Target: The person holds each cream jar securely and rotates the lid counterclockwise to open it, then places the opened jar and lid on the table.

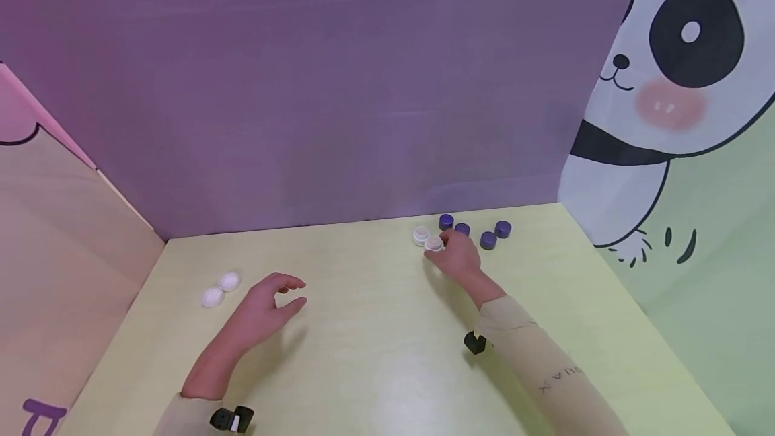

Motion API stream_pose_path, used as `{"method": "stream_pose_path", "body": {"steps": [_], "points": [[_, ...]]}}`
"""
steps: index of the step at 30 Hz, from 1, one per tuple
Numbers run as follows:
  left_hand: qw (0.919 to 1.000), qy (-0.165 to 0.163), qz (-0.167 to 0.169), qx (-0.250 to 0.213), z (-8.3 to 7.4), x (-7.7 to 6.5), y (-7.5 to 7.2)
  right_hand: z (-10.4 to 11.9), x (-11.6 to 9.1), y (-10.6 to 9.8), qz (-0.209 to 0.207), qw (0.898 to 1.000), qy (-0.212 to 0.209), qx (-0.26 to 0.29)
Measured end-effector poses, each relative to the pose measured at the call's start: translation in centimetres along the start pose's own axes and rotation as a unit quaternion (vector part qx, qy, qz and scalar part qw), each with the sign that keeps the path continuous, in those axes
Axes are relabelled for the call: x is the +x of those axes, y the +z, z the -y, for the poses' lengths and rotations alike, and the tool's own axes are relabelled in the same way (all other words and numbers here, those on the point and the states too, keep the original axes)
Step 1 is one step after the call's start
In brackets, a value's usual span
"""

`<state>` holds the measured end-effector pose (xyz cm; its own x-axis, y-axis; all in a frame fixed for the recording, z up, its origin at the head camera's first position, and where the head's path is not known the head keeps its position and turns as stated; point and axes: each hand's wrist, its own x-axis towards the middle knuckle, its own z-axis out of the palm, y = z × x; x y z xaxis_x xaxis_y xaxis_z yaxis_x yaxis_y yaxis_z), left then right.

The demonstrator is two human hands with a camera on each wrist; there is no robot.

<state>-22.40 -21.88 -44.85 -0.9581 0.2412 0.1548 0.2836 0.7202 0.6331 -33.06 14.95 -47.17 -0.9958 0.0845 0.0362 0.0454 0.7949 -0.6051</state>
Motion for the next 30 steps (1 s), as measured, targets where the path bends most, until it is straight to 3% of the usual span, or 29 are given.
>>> {"method": "stream_pose_path", "body": {"steps": [11, 30], "points": [[0.999, 0.018, 0.039, -0.013, -2.5, 1.1, 0.4, -0.3, 0.7, 1.0, 0.011, 1.0, 0.027, -0.012], [0.9887, 0.047, 0.14, -0.026, -5.1, -0.7, 0.1, -1.4, 1.1, 1.8, 0.003, 0.999, 0.028, -0.021]]}}
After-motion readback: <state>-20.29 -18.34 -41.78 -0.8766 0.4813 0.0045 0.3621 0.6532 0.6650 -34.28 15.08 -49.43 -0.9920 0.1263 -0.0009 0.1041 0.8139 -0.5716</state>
